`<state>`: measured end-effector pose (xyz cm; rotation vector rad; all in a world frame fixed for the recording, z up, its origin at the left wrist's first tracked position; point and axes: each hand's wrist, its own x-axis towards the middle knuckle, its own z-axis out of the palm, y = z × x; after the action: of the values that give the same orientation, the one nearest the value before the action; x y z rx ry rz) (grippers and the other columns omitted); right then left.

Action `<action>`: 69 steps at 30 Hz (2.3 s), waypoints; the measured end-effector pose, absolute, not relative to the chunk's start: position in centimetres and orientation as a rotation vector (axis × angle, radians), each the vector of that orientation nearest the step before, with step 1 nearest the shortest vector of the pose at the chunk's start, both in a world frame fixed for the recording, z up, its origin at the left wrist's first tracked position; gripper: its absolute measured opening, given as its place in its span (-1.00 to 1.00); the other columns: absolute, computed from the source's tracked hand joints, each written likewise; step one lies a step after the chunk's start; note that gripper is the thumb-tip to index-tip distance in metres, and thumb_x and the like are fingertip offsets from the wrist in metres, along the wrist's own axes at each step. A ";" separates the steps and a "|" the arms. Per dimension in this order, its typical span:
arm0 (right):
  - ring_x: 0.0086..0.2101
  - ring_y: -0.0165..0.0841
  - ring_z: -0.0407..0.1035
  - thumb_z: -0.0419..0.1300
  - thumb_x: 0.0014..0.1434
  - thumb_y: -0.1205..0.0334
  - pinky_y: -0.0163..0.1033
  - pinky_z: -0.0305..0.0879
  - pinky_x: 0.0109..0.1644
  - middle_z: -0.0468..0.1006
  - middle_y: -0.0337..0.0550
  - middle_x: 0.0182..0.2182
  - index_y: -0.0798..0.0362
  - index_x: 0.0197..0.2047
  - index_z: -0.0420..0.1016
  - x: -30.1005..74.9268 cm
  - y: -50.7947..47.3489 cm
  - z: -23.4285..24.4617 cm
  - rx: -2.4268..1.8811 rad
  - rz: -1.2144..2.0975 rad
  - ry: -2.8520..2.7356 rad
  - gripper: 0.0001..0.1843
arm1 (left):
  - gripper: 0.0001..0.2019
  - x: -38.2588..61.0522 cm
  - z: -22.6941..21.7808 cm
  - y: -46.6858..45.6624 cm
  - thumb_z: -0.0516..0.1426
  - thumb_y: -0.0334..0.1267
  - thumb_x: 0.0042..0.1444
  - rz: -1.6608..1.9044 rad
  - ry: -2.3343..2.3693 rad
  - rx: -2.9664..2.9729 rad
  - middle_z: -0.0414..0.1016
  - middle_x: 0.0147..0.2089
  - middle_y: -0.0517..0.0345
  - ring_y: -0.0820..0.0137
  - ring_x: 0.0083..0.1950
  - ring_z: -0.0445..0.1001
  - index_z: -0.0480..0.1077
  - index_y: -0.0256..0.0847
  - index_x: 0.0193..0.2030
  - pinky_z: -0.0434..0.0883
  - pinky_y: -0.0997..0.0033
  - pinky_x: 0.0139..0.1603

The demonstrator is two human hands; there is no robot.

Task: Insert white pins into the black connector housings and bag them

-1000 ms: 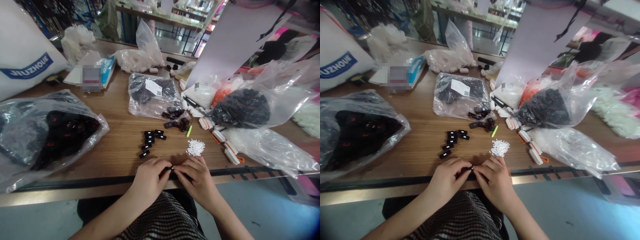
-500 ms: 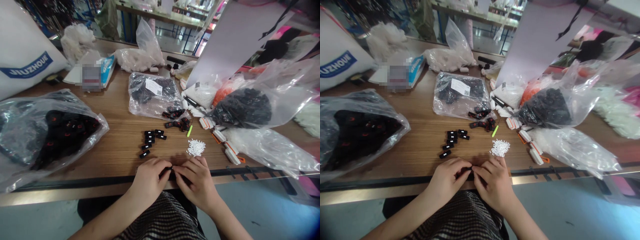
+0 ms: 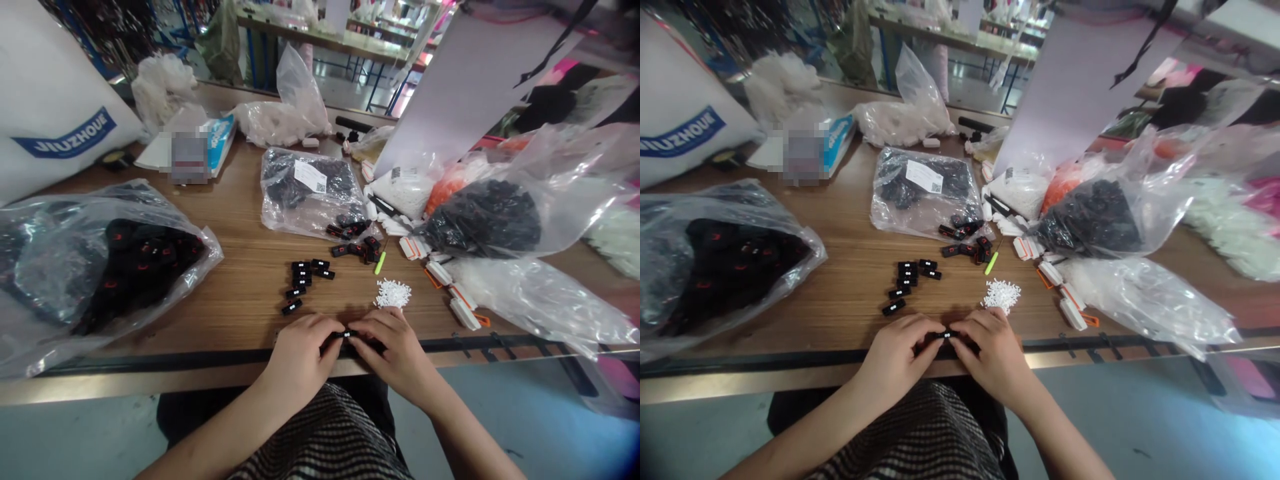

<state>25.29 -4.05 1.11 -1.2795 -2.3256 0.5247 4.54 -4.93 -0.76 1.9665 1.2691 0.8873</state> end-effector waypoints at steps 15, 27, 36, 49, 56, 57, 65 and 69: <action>-0.31 -0.27 0.46 0.18 0.30 0.23 -0.10 0.17 -0.08 0.62 -0.18 -0.39 0.04 -0.15 0.60 20.9 2.8 3.1 -1.353 0.106 -2.520 -0.84 | -0.90 4.2 -0.7 -6.0 0.11 -0.35 0.29 0.882 1.163 2.003 0.49 -0.23 0.08 0.29 -0.22 0.51 0.47 -0.20 -0.19 0.50 0.25 -0.14; -0.14 -0.12 0.44 0.14 0.21 0.38 -0.03 0.17 -0.01 0.60 0.06 -0.20 0.14 -0.12 0.61 23.0 9.8 2.3 -1.549 -0.148 -2.557 -0.75 | -0.92 4.4 -0.9 -6.0 0.13 -0.34 0.28 0.861 1.193 1.995 0.48 -0.27 0.12 0.33 -0.27 0.49 0.44 -0.18 -0.25 0.47 0.30 -0.18; -0.15 -0.30 0.46 0.28 0.20 0.20 -0.18 0.39 -0.05 0.56 -0.13 -0.13 -0.03 -0.18 0.60 24.6 0.5 4.1 -1.290 0.739 -2.062 -0.87 | -0.69 4.1 -0.9 -5.7 0.13 -0.32 0.29 0.944 1.248 1.830 0.46 -0.10 0.11 0.40 -0.30 0.48 0.33 -0.13 0.16 0.50 0.32 -0.23; -0.40 -0.38 0.45 0.23 0.22 0.25 -0.30 0.40 -0.37 0.60 -0.16 -0.29 -0.01 -0.11 0.56 23.8 -5.9 0.3 -1.420 0.902 -1.828 -0.84 | -0.78 4.0 -0.9 -5.3 0.16 -0.39 0.30 0.906 1.120 1.907 0.57 -0.05 0.14 0.32 -0.05 0.55 0.45 -0.09 0.04 0.51 0.25 0.00; -0.33 -0.29 0.47 0.21 0.28 0.18 -0.13 0.36 -0.18 0.60 -0.09 -0.28 0.00 -0.22 0.60 29.3 -5.0 0.1 -1.641 0.311 -1.795 -0.85 | -0.84 4.4 -1.2 -5.4 0.18 -0.36 0.29 0.896 1.216 2.145 0.58 -0.12 0.12 0.24 -0.12 0.53 0.49 -0.13 -0.02 0.53 0.14 -0.10; -0.37 -0.30 0.45 0.21 0.27 0.16 -0.11 0.32 -0.19 0.61 -0.11 -0.30 0.00 -0.24 0.60 30.1 -4.8 -0.1 -1.712 0.229 -1.808 -0.84 | -0.84 4.4 -1.2 -5.4 0.18 -0.36 0.29 0.894 1.217 2.151 0.58 -0.13 0.13 0.24 -0.12 0.52 0.50 -0.13 -0.03 0.53 0.14 -0.10; -0.41 -0.28 0.48 0.20 0.27 0.10 -0.09 0.26 -0.17 0.65 -0.16 -0.36 -0.02 -0.28 0.64 32.3 -3.5 -0.9 -1.792 0.184 -1.946 -0.78 | -0.85 4.4 -1.0 -5.2 0.18 -0.38 0.28 0.913 1.203 2.120 0.58 -0.15 0.13 0.26 -0.13 0.52 0.49 -0.15 -0.05 0.52 0.16 -0.10; -0.43 -0.30 0.49 0.23 0.23 0.14 -0.16 0.34 -0.25 0.67 -0.16 -0.37 0.00 -0.28 0.66 33.0 -2.8 -0.7 -1.788 0.359 -1.955 -0.81 | -0.85 4.4 -1.2 -5.1 0.18 -0.38 0.28 0.915 1.200 2.119 0.57 -0.15 0.14 0.27 -0.14 0.52 0.49 -0.14 -0.05 0.52 0.18 -0.11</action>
<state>33.02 -2.78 -0.66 -1.7876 -1.9553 0.3590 4.43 -5.14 -1.20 2.1194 1.2002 0.9147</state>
